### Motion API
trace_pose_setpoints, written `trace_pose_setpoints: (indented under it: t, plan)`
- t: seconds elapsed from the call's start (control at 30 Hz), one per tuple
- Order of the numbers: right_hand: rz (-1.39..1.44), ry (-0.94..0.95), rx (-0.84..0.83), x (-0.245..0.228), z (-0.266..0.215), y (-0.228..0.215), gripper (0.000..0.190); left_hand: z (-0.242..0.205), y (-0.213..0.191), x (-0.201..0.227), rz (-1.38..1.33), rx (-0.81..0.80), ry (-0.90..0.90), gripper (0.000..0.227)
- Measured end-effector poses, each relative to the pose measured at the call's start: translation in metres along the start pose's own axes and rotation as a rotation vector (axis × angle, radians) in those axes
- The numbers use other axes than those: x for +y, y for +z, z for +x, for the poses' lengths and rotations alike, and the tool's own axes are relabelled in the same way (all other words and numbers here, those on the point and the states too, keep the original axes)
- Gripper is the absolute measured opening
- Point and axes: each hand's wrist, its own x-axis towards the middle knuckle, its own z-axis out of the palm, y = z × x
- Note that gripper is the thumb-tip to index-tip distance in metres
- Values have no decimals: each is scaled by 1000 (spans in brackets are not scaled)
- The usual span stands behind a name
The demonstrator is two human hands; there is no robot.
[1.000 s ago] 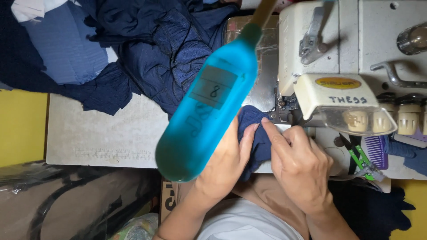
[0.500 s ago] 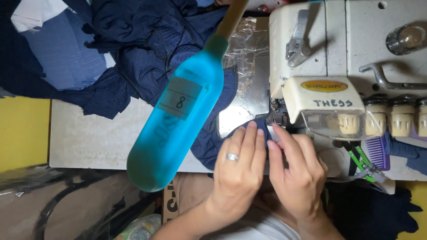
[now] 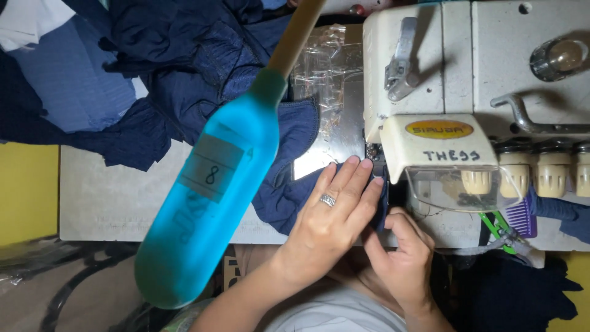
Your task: Folding and aligning small blue fabric strips to prepare them for sewing on an industrial machine.
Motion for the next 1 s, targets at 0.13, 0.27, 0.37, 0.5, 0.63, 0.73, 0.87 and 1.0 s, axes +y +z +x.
trace_pose_setpoints:
  t: [0.13,0.27,0.37,0.5,0.63,0.73,0.87,1.0]
  plan:
    - [537,277,-191,2,-8,-1,9,3,-5,-11,-138,-93,41,18]
    - [561,212,-236,-12,1,-13,20,1,-12,-15,-119,-160,80,14]
    - [533,214,-216,-6,-11,-19,18,-30,-9,-16,-143,-290,351,47]
    - [621,149,-162,-10,-16,-13,18,-34,6,-10,59,-66,304,24]
    - [1068,454,-52,-13,-21,12,18,-37,2,-12,-325,16,131,31]
    - [1532,703,10,-2,-27,31,31,-33,-7,-15,-554,-64,43,40]
    - [1549,965,-59,19,-43,41,46,-28,-19,-14,-629,-138,-12,29]
    - [1218,604,-28,11,-41,19,36,-25,-22,-12,-487,-180,103,26]
